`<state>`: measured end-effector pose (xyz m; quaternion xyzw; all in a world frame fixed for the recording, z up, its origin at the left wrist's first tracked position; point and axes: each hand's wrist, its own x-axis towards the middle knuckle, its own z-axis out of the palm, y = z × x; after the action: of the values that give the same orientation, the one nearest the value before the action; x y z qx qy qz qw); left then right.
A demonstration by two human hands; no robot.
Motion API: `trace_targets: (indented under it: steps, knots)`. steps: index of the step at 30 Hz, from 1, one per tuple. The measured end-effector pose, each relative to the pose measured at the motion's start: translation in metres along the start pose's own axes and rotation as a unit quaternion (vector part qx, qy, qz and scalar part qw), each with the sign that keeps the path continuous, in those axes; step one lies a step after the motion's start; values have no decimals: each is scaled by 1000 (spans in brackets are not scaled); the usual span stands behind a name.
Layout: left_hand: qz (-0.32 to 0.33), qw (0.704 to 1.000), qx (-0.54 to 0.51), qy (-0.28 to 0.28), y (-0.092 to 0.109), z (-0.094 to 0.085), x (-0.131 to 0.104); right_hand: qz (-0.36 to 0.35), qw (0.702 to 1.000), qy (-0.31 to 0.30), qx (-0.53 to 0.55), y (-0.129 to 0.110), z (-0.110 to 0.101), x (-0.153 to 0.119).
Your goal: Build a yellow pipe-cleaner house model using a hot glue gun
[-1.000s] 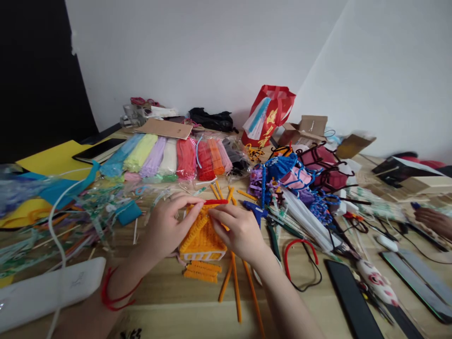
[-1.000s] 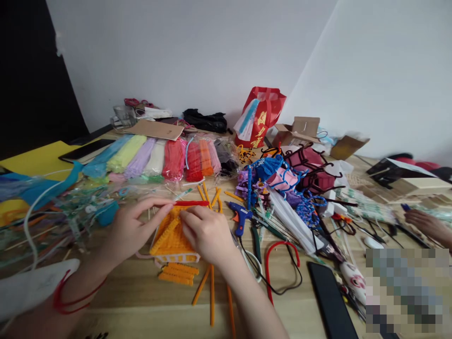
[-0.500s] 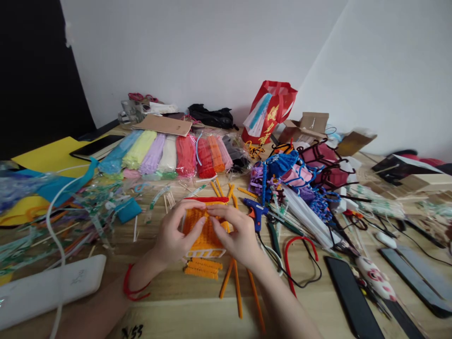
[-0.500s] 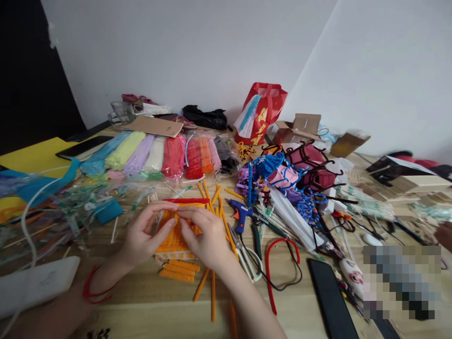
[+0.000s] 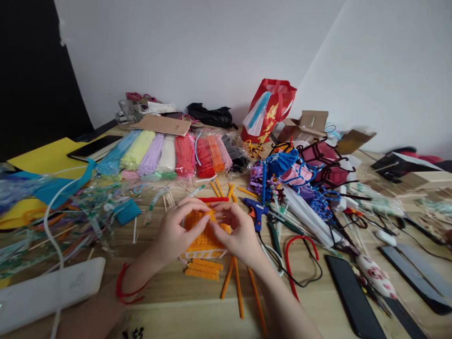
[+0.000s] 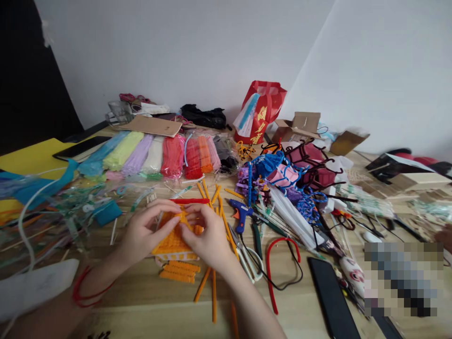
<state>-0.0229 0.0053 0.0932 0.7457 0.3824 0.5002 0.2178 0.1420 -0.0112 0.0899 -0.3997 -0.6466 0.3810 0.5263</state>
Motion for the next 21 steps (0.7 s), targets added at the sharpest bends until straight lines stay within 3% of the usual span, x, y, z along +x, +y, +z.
trace_targets:
  steps: [5, 13, 21]
  knots:
    - [-22, 999, -26, -10, 3, 1, 4, 28, 999, -2, 21, 6, 1, -2]
    - [-90, 994, -42, -50, 3, 1, 3, 1, 1000, 5, -12, 6, 1, -2]
    - [-50, 997, -23, -52, 1, -3, 8, -166, 972, -34, -161, 8, -5, -8]
